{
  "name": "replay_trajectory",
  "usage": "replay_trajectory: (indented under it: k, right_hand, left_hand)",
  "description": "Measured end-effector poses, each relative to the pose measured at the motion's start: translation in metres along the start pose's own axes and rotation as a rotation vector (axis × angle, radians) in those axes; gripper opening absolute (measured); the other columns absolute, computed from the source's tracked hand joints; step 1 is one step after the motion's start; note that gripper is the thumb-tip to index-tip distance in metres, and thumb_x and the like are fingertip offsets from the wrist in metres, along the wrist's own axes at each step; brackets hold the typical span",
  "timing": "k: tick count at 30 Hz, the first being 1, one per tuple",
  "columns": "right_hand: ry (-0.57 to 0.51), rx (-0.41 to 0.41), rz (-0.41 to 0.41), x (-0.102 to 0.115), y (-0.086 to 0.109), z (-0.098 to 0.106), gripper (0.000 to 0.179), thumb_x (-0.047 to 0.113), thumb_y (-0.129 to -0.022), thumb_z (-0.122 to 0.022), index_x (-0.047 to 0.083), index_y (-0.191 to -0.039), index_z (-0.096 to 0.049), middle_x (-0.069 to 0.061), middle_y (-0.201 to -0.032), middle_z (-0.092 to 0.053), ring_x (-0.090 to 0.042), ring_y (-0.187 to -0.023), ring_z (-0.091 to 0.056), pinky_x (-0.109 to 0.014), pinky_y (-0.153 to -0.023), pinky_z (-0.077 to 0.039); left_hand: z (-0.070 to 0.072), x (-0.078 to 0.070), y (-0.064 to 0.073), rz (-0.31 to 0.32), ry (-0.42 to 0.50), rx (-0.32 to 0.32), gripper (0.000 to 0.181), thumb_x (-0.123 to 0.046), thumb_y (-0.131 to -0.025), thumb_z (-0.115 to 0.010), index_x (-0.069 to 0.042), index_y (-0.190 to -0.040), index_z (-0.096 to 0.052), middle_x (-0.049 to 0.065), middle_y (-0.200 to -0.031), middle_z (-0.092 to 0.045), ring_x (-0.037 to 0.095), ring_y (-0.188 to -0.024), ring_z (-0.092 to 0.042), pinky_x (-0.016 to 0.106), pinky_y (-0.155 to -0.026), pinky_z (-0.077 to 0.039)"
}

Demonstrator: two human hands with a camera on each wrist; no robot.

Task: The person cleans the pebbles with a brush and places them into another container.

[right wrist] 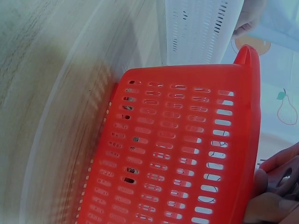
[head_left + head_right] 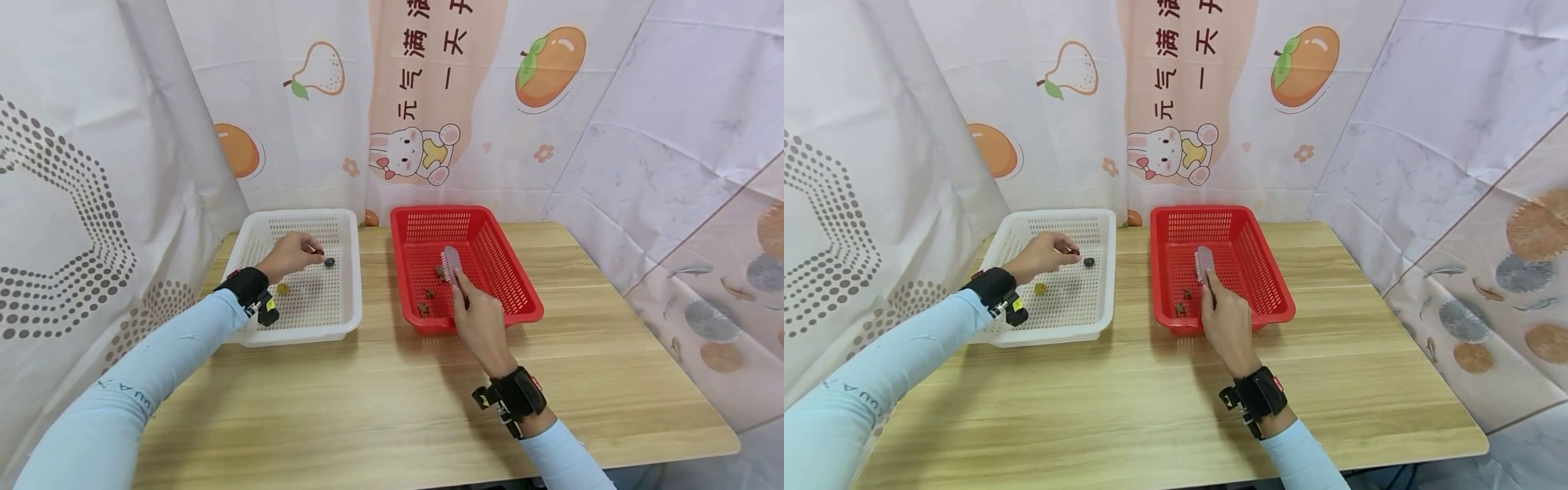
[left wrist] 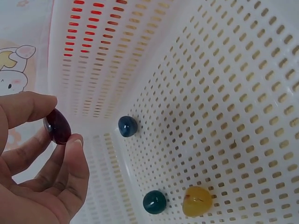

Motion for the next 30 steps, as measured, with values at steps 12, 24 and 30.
replay_trajectory:
  k: [12,24,30]
  right_hand:
    - [0.01,0.004,-0.004,-0.001,0.0,0.0,0.04,0.016,-0.104,-0.062,0.001,-0.14,-0.062,0.005,-0.056,-0.036,-0.009,-0.046,-0.032,-0.026,-0.044,-0.026]
    - [0.009,-0.017,0.022,0.001,0.0,0.001,0.038,0.012,-0.102,-0.064,-0.001,-0.138,-0.063,0.005,-0.055,-0.035,-0.008,-0.045,-0.029,-0.027,-0.043,-0.025]
    - [0.004,-0.005,0.011,0.0,0.0,0.001,0.039,0.015,-0.104,-0.062,-0.001,-0.139,-0.062,0.004,-0.056,-0.037,-0.009,-0.045,-0.031,-0.026,-0.043,-0.026]
  left_hand:
    - [-0.004,0.007,0.001,0.005,-0.059,0.002,0.021,-0.013,-0.096,-0.074,-0.002,-0.113,-0.069,0.016,-0.108,-0.068,0.036,-0.099,-0.063,0.033,-0.073,-0.049]
    - [-0.011,0.01,0.0,-0.051,-0.136,0.022,0.023,-0.012,-0.093,-0.076,0.0,-0.112,-0.072,0.014,-0.104,-0.069,0.024,-0.089,-0.063,0.032,-0.072,-0.049]
    - [-0.013,0.011,-0.001,-0.052,-0.151,0.032,0.02,-0.012,-0.093,-0.076,-0.002,-0.11,-0.074,0.014,-0.104,-0.071,0.027,-0.09,-0.064,0.033,-0.072,-0.049]
Point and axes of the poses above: each hand's wrist, its own y-axis away from the middle knuckle, its own z-axis out of the back of the hand, x = y × z, the point moved 8 cm from there along -y, towards the middle knuckle
